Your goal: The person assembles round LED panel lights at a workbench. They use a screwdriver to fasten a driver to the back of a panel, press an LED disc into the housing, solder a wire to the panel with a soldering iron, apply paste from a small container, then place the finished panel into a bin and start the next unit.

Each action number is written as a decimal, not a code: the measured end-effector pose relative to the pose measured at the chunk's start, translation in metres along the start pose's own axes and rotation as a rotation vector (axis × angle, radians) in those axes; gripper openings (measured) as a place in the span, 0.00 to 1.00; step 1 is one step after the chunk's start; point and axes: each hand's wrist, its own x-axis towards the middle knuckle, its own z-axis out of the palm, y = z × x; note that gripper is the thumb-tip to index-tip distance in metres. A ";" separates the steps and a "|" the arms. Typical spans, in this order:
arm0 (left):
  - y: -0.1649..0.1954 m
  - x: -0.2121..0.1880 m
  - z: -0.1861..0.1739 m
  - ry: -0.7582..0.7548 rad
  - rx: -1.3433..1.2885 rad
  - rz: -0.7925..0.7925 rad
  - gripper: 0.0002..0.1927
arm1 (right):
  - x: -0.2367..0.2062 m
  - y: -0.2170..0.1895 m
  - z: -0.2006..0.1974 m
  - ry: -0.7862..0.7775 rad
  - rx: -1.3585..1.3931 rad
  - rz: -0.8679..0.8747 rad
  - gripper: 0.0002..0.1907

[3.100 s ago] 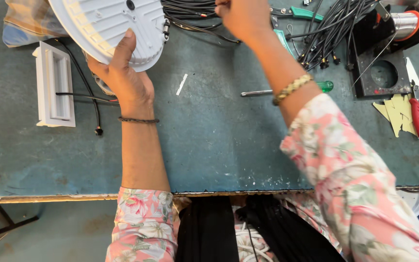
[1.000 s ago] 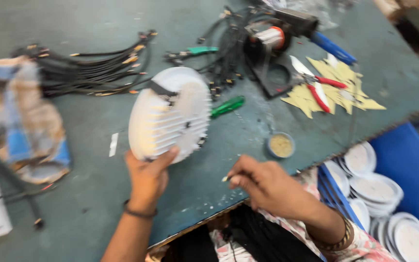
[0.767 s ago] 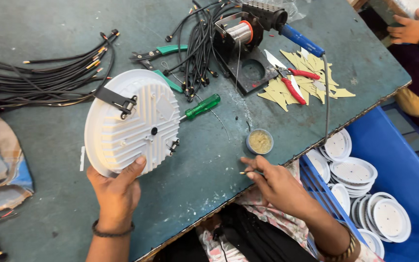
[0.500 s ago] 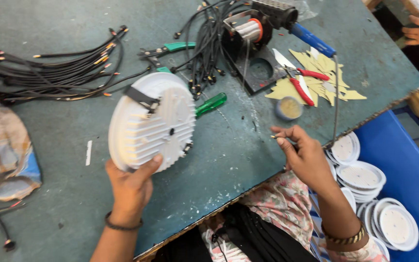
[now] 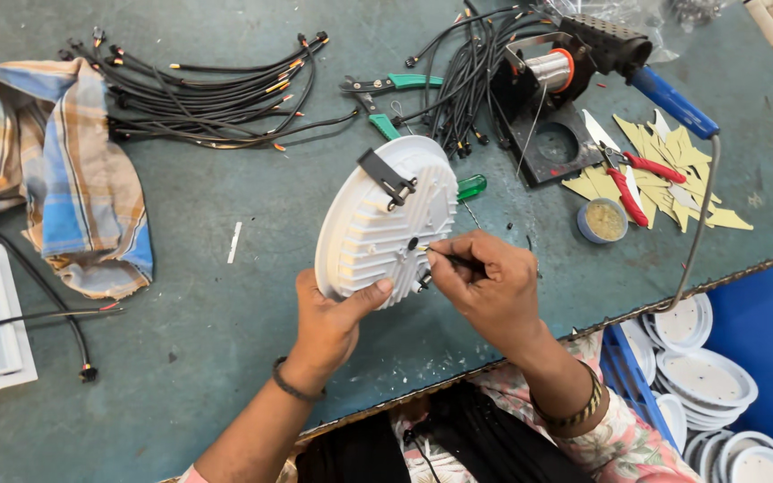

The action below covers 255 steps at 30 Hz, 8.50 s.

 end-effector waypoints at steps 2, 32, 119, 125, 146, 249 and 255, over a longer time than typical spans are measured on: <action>0.001 0.000 0.002 -0.013 -0.019 -0.008 0.18 | 0.000 0.003 0.002 0.009 -0.004 0.003 0.04; -0.004 0.004 0.006 0.012 -0.037 -0.013 0.17 | 0.005 0.015 0.012 0.066 -0.186 -0.207 0.06; 0.020 0.007 0.009 -0.075 0.694 0.422 0.07 | 0.024 0.005 0.017 -0.170 -0.300 -0.220 0.06; 0.014 0.008 0.003 -0.079 0.703 0.411 0.07 | 0.021 0.005 0.017 -0.152 -0.278 -0.267 0.03; 0.029 0.002 0.016 -0.284 1.468 1.084 0.15 | -0.008 0.126 0.034 -0.401 1.538 0.712 0.32; 0.018 -0.005 0.028 -0.257 1.271 0.909 0.18 | 0.026 0.131 0.011 -0.576 1.201 0.614 0.19; 0.017 -0.003 0.030 -0.267 1.279 0.936 0.17 | 0.027 0.133 0.004 -0.571 1.186 0.607 0.19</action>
